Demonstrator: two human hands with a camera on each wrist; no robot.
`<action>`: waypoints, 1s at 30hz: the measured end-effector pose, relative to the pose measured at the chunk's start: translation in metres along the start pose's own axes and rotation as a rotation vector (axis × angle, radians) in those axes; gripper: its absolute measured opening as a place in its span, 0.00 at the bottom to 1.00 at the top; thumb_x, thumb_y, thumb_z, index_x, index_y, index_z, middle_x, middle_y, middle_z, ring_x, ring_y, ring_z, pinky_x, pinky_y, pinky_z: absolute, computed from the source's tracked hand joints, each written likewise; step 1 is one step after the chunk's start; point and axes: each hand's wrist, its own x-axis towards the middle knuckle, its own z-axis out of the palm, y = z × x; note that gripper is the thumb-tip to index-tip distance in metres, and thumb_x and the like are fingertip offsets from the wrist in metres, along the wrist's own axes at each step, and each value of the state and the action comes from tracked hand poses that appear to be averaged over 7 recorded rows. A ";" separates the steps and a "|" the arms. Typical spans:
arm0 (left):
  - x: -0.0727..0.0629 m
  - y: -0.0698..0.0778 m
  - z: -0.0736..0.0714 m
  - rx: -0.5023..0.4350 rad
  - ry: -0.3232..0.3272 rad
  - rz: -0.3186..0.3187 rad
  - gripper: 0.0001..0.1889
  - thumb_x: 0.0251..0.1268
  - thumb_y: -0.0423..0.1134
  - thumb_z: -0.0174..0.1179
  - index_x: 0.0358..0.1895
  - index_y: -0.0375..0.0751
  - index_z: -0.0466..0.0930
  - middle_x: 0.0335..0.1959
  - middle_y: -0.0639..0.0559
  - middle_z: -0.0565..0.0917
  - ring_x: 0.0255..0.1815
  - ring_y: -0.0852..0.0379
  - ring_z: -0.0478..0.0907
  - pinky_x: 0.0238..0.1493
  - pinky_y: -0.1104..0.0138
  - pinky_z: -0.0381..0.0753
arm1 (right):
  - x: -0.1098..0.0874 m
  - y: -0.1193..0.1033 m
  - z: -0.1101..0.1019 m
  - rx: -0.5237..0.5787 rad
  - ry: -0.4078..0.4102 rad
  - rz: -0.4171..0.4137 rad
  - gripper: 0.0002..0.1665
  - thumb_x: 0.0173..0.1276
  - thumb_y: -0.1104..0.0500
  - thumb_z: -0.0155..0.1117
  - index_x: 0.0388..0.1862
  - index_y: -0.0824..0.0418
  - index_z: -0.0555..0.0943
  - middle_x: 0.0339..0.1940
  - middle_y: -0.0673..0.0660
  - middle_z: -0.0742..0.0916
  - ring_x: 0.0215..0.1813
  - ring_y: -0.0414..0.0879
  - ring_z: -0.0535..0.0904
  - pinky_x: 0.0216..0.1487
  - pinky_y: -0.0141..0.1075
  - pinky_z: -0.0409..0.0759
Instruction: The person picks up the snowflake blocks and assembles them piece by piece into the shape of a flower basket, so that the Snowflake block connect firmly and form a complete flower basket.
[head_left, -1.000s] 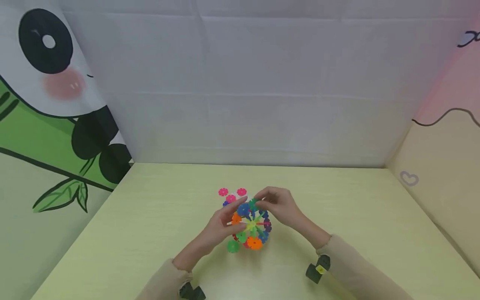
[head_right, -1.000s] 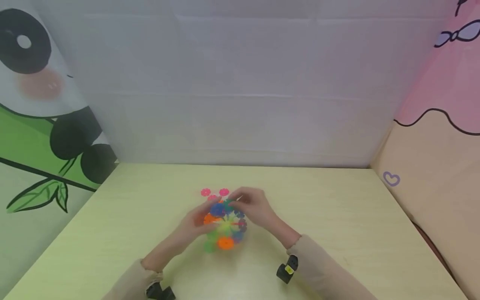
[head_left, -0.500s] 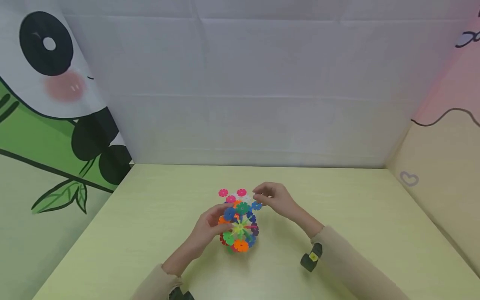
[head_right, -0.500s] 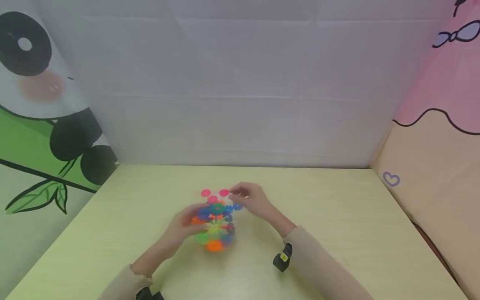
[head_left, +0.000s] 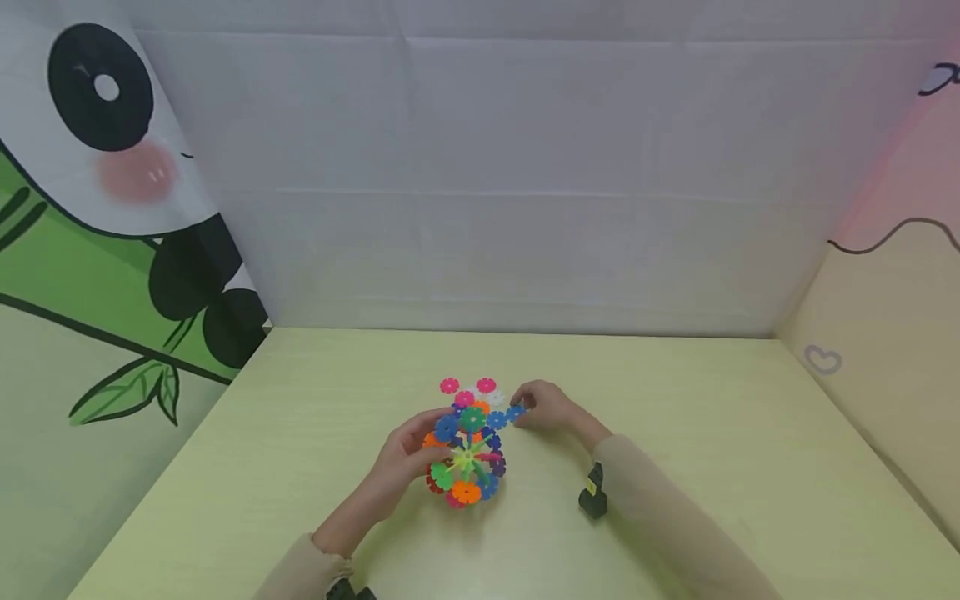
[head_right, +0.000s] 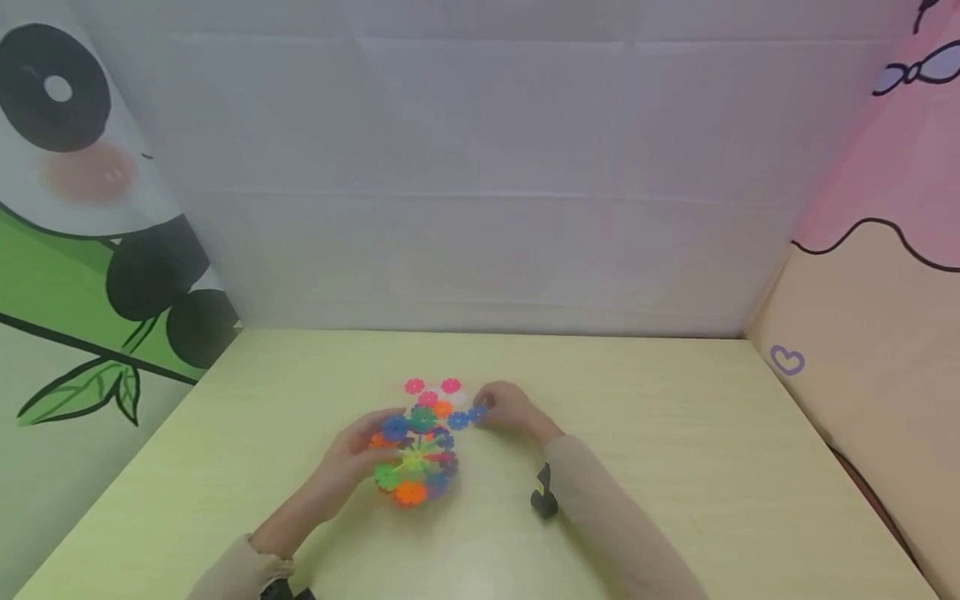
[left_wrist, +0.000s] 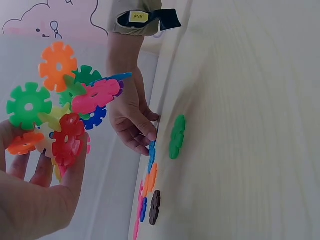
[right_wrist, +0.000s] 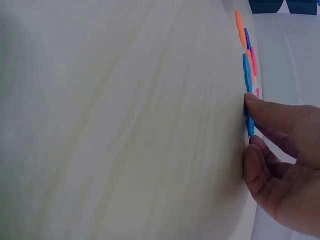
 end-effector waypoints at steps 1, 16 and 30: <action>0.000 0.000 0.001 -0.002 -0.001 0.001 0.30 0.67 0.33 0.59 0.72 0.36 0.64 0.69 0.33 0.70 0.59 0.52 0.77 0.50 0.72 0.83 | -0.001 -0.002 -0.001 -0.004 0.000 0.006 0.16 0.59 0.62 0.73 0.46 0.63 0.83 0.42 0.58 0.85 0.45 0.47 0.77 0.52 0.42 0.80; 0.008 0.008 0.010 -0.043 -0.012 -0.002 0.31 0.67 0.31 0.57 0.73 0.37 0.63 0.70 0.33 0.69 0.51 0.62 0.81 0.48 0.73 0.84 | -0.064 -0.047 -0.030 0.375 0.144 -0.092 0.16 0.64 0.68 0.66 0.50 0.73 0.79 0.38 0.65 0.84 0.36 0.53 0.87 0.39 0.39 0.88; 0.016 0.017 0.027 -0.043 -0.018 0.035 0.28 0.67 0.30 0.57 0.71 0.37 0.66 0.67 0.34 0.72 0.58 0.52 0.79 0.50 0.73 0.83 | -0.108 -0.083 -0.028 0.328 0.216 -0.156 0.14 0.64 0.68 0.66 0.49 0.71 0.81 0.41 0.66 0.87 0.32 0.44 0.84 0.35 0.29 0.85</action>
